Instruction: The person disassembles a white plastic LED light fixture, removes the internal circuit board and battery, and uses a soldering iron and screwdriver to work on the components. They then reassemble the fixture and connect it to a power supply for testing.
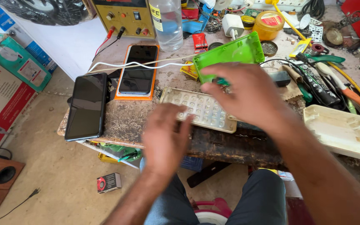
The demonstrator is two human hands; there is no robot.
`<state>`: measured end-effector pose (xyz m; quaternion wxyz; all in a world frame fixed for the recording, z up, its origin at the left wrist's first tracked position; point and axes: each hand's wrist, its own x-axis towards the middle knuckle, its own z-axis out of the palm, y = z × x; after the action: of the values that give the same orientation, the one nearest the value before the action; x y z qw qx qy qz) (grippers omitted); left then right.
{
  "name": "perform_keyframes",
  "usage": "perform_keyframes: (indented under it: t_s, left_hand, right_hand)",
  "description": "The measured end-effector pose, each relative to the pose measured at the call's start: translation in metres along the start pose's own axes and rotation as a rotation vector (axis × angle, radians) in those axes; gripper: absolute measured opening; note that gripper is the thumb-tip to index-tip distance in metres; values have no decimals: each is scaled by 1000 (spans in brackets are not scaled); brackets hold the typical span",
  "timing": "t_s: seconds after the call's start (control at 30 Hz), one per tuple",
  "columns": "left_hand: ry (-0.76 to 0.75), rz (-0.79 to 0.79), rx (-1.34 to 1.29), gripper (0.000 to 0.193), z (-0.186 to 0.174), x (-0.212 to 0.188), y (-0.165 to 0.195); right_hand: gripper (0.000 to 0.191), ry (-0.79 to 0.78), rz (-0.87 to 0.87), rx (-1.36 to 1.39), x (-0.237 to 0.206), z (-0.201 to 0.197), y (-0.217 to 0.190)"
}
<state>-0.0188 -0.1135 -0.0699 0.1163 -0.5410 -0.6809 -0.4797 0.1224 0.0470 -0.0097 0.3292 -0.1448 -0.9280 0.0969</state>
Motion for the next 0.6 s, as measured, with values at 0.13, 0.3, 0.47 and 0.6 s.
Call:
perform_keyframes:
  t_s: [0.13,0.3,0.47,0.6]
  left_hand:
    - [61,7,86,38,-29,10,-33]
    - [-74,-47,-8,25,-34,16,-41]
    - [-217,-35,0,15,-40,25,-42]
    - [-320,50,40,10,-47,34,-42]
  right_hand:
    - [23,-117,-77,-70,32,43,-5]
    - [22,-252,7,-130,59,68,-10]
    - [17,-265,98,-116,59,71,-7]
    - [17,-190,197,105,60,51,6]
